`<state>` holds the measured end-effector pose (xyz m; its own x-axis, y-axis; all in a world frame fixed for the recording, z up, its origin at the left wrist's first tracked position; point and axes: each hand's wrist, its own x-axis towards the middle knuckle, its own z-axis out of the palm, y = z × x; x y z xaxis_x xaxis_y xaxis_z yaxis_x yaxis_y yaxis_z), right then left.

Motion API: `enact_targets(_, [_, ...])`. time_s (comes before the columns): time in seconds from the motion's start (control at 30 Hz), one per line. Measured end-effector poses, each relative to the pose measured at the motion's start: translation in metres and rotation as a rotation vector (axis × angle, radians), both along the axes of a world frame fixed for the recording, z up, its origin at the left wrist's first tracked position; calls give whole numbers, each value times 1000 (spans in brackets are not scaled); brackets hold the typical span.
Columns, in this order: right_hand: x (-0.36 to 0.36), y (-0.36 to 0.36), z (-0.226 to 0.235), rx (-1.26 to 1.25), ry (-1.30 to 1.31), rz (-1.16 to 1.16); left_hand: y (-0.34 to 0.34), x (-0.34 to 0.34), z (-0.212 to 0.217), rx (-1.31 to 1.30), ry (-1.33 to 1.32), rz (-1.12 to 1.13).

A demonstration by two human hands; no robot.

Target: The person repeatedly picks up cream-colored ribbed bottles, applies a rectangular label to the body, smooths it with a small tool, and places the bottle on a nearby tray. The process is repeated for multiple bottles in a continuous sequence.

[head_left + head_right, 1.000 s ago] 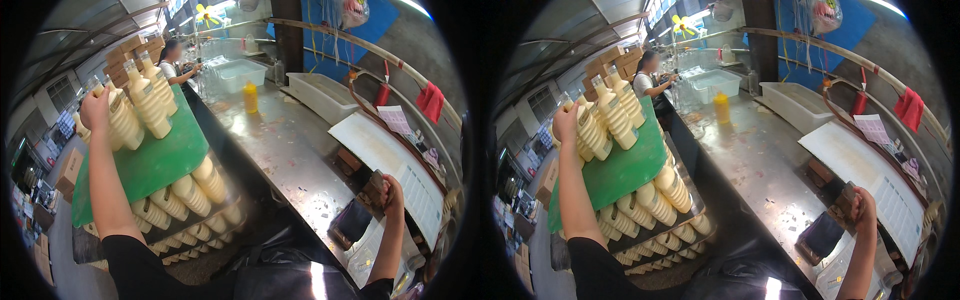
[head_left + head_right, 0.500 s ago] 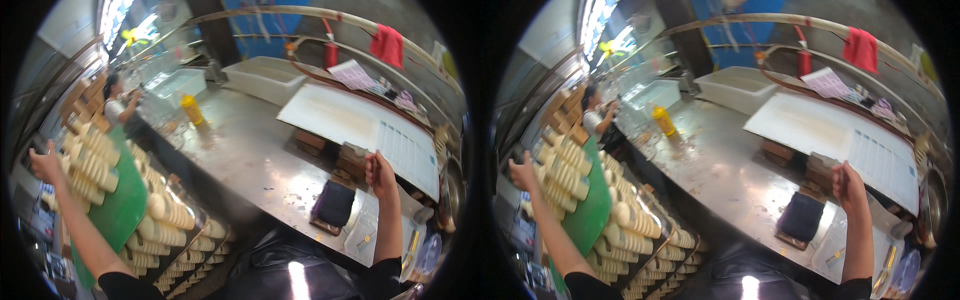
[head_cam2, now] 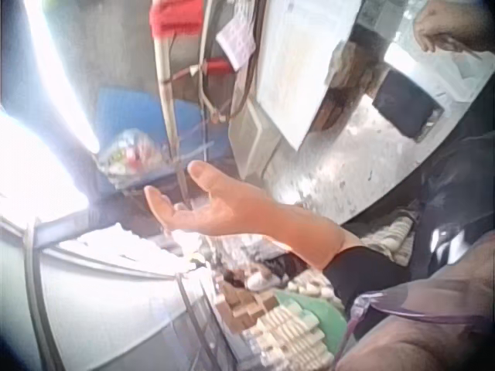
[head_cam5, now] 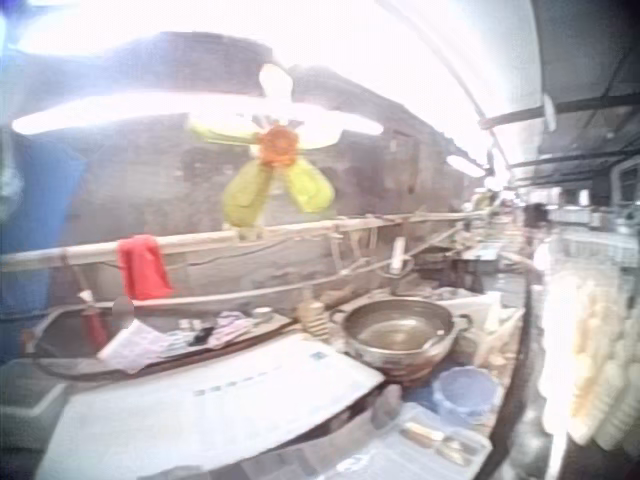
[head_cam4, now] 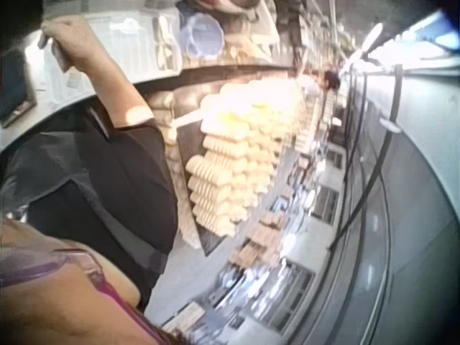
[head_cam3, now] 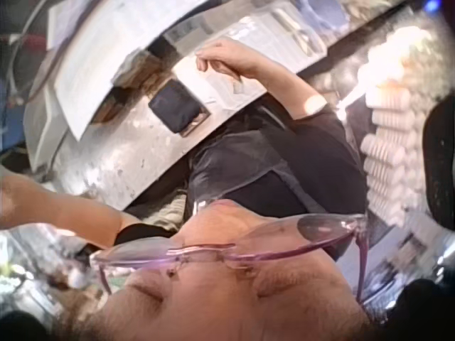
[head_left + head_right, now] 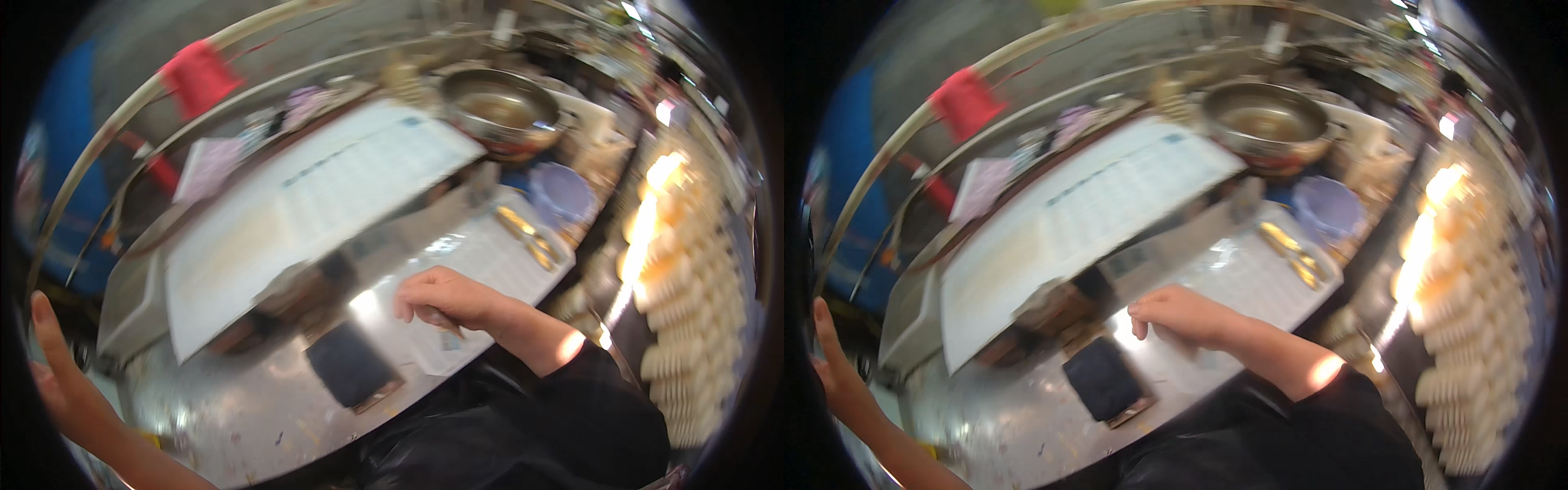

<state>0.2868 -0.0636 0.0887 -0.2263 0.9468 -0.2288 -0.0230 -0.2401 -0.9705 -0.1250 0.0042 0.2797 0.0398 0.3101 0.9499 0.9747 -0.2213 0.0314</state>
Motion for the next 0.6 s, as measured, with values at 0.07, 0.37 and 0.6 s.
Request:
enact_targets(0.07, [37, -40, 21, 16, -218, -186, 36, 15, -33, 7, 44, -24])
enact_targets(0.37, [210, -295, 118, 303, -1965, -1554, 60, 123, -77, -241, -6, -517])
enact_targets(0.6, [276, -304, 81, -158, -1961, -1496, 36, 130, -91, -467, -261, -697])
